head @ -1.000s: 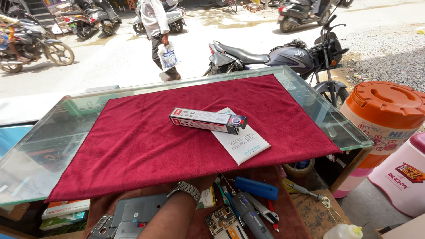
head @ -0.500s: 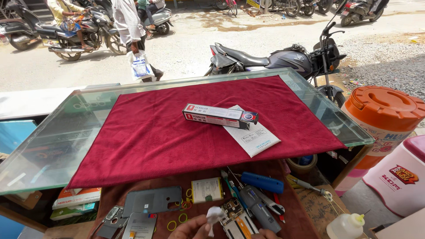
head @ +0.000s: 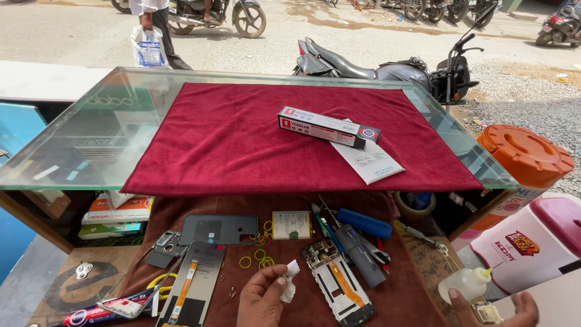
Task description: The person disassembles a phone by removing the back panel and battery, and then wipes the interior chassis with a cloth.
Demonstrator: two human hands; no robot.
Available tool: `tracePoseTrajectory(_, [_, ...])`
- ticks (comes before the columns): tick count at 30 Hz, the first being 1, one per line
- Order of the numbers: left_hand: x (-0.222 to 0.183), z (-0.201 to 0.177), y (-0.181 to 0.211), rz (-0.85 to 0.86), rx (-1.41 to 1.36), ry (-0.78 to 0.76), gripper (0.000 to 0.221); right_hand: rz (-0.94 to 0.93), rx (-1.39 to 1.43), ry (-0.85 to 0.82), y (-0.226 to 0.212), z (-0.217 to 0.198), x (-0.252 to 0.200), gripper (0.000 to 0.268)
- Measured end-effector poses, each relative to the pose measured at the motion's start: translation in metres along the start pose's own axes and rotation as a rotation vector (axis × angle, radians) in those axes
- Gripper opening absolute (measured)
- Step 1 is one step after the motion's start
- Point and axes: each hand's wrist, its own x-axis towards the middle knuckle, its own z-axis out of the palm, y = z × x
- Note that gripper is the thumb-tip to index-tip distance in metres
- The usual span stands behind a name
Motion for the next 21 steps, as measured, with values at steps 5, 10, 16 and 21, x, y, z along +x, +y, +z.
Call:
tracePoseTrajectory(5, [-0.021,0.011,0.004,-0.006,0.175,-0.053,0.039,0.141,0.037,-0.150,-0.073,-0.022,0.015,0.057])
tracePoseTrajectory(10, [-0.030,0.013,0.005,0.035,0.186,-0.190,0.054,-0.375,0.261,-0.144,-0.176,-0.037,0.007,0.056])
tracePoseTrajectory(16, [-0.036,0.020,0.019,-0.053,0.232,-0.224,0.064,-0.663,0.056,-0.345,-0.261,-0.036,-0.012,0.061])
tracePoseTrajectory(21, [-0.043,0.029,0.029,-0.037,0.256,-0.269,0.064,-0.848,0.005,-0.342,-0.277,-0.021,-0.023,0.059])
